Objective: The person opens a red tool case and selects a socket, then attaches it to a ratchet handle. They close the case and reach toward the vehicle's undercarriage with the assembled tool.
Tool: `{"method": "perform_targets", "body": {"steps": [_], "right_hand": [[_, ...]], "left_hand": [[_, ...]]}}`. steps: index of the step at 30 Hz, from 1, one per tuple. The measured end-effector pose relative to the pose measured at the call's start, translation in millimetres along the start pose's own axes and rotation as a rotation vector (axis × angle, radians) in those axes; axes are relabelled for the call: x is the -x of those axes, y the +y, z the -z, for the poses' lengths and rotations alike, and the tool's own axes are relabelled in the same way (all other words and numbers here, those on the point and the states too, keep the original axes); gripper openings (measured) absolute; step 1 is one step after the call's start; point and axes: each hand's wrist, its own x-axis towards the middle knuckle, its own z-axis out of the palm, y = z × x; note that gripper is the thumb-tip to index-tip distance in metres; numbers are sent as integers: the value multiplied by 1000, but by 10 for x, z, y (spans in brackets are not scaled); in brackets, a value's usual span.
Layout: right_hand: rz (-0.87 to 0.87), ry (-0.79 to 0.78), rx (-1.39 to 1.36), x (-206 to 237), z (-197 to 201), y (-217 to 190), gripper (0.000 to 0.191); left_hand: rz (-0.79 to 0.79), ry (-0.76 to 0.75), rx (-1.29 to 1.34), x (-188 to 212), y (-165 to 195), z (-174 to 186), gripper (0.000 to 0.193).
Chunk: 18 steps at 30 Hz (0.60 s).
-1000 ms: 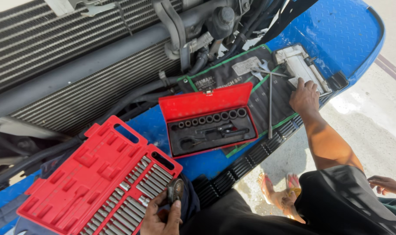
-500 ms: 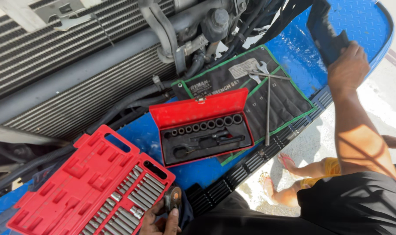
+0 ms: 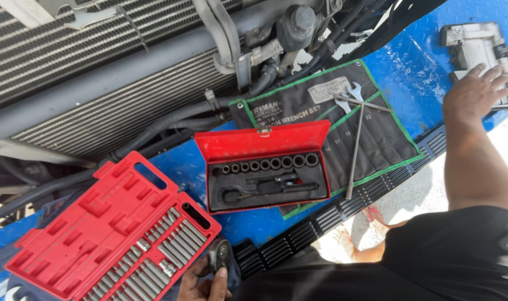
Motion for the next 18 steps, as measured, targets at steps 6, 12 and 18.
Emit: {"method": "perform_targets", "body": {"steps": [6,12,18], "right_hand": [[151,-555,-796,812,384,-794,56],[301,-286,-974,1651,697,-1108,44],[176,-576,-1100,1697,789,-1022,80]], "left_hand": [[-32,48,61,-11,-81,-100,50],[-35,-52,-6,63,-66,-69,48],[-89,-98,2,101,14,66,46]]}}
